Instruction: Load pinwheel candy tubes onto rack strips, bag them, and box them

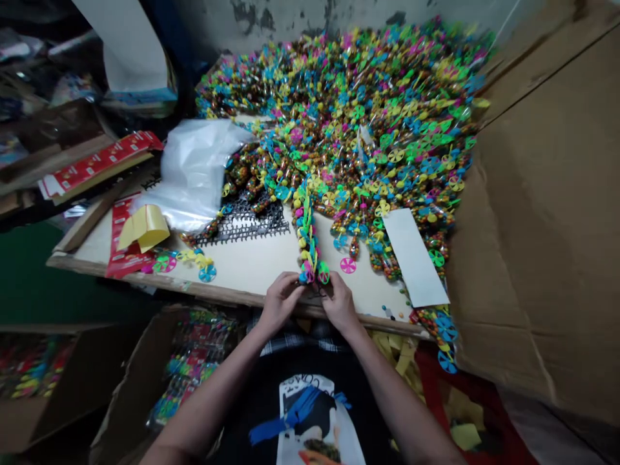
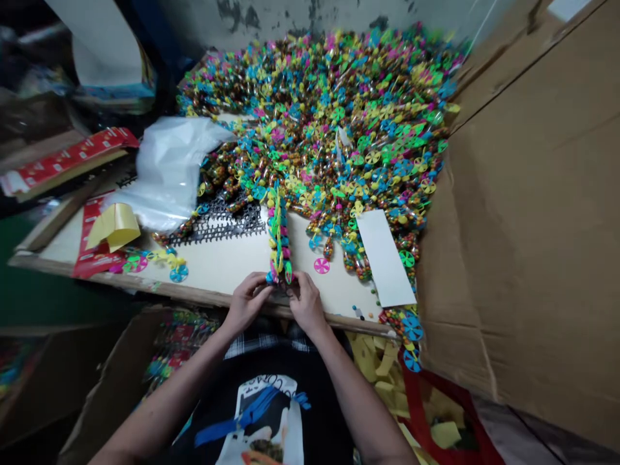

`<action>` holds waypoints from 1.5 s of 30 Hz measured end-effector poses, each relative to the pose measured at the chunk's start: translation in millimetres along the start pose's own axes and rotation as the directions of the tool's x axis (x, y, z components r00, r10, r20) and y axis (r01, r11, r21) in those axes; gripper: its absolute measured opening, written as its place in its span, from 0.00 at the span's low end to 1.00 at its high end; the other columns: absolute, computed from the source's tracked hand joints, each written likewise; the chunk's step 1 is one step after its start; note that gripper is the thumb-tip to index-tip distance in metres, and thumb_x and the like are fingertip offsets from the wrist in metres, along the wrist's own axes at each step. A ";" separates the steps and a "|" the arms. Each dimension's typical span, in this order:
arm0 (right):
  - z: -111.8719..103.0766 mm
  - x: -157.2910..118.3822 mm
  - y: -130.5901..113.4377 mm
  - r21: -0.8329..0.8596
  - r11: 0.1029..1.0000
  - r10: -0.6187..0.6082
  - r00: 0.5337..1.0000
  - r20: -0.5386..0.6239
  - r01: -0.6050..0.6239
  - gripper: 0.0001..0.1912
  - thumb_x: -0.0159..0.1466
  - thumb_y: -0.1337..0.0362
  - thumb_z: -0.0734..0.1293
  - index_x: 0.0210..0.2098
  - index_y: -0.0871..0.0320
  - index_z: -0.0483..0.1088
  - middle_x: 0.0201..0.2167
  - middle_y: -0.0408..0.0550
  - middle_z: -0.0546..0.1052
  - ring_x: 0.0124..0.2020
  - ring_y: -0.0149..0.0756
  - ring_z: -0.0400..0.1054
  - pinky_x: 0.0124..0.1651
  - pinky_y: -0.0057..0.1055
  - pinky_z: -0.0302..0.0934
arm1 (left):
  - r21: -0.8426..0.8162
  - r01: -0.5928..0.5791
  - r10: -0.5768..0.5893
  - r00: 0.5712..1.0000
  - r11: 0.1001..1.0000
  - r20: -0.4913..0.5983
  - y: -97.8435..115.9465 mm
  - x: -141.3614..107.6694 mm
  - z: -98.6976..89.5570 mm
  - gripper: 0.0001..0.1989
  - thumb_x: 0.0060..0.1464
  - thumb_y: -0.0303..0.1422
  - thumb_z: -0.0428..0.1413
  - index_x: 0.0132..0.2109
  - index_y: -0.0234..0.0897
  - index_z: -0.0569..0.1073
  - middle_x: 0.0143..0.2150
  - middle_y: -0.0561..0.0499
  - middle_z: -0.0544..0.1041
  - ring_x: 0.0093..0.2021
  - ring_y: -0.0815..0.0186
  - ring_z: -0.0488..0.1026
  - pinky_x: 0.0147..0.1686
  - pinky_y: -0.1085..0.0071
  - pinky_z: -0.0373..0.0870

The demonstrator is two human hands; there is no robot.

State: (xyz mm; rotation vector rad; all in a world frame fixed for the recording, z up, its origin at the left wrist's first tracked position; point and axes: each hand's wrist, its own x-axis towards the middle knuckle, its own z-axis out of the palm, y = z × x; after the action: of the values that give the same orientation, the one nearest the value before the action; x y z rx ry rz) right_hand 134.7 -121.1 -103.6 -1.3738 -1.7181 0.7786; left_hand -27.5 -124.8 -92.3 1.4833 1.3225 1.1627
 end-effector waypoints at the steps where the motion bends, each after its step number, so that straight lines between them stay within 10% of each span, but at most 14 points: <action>1: 0.3 -0.4 0.3 0.006 1.000 -0.002 1.000 -0.003 0.002 0.08 0.59 0.67 0.60 0.40 0.56 0.65 0.34 0.48 0.73 0.36 0.38 0.69 0.38 0.32 0.64 | -0.001 -0.003 0.003 1.000 1.000 -0.003 -0.2 -0.4 -0.3 0.07 0.54 0.31 0.56 0.40 0.37 0.76 0.37 0.47 0.77 0.39 0.65 0.74 0.42 0.69 0.72; 26: 0.7 -4.9 -5.7 0.019 0.999 -0.038 0.999 0.024 0.037 0.14 0.57 0.74 0.59 0.38 0.55 0.70 0.36 0.48 0.76 0.39 0.38 0.71 0.42 0.33 0.67 | 0.059 -0.015 0.009 0.996 0.998 0.091 0.8 -5.1 -3.9 0.09 0.55 0.29 0.53 0.42 0.39 0.77 0.40 0.46 0.75 0.42 0.64 0.73 0.45 0.68 0.71; 33: -34.7 8.3 -8.4 -0.027 0.999 -0.035 0.984 0.172 0.040 0.14 0.61 0.70 0.60 0.44 0.55 0.71 0.40 0.48 0.77 0.40 0.35 0.73 0.44 0.32 0.68 | 0.130 0.008 -0.029 0.986 0.992 0.161 7.0 -0.4 -28.0 0.12 0.53 0.27 0.53 0.45 0.37 0.75 0.41 0.45 0.78 0.43 0.64 0.75 0.44 0.68 0.73; 39: -72.1 108.4 8.5 -0.176 0.980 -0.091 0.995 0.028 0.095 0.12 0.62 0.65 0.61 0.40 0.54 0.74 0.37 0.49 0.78 0.37 0.38 0.73 0.40 0.36 0.68 | 0.358 -0.188 0.186 0.982 0.914 0.041 5.9 115.6 -80.7 0.09 0.52 0.29 0.52 0.38 0.38 0.76 0.34 0.48 0.79 0.33 0.65 0.75 0.34 0.70 0.72; 45: -47.3 264.1 20.3 -0.314 0.930 -0.177 0.982 0.071 0.191 0.13 0.60 0.71 0.60 0.38 0.56 0.75 0.38 0.49 0.79 0.40 0.39 0.72 0.47 0.38 0.64 | 0.578 -0.154 0.273 0.954 0.802 -0.124 0.4 285.8 -87.1 0.11 0.49 0.25 0.50 0.34 0.36 0.77 0.32 0.48 0.77 0.33 0.64 0.72 0.38 0.67 0.70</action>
State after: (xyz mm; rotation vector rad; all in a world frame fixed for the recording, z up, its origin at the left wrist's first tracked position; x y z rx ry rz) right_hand 157.9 140.3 -44.1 -1.3860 -2.0399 0.4380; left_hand -105.0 158.5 -37.8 2.0251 1.7829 1.1383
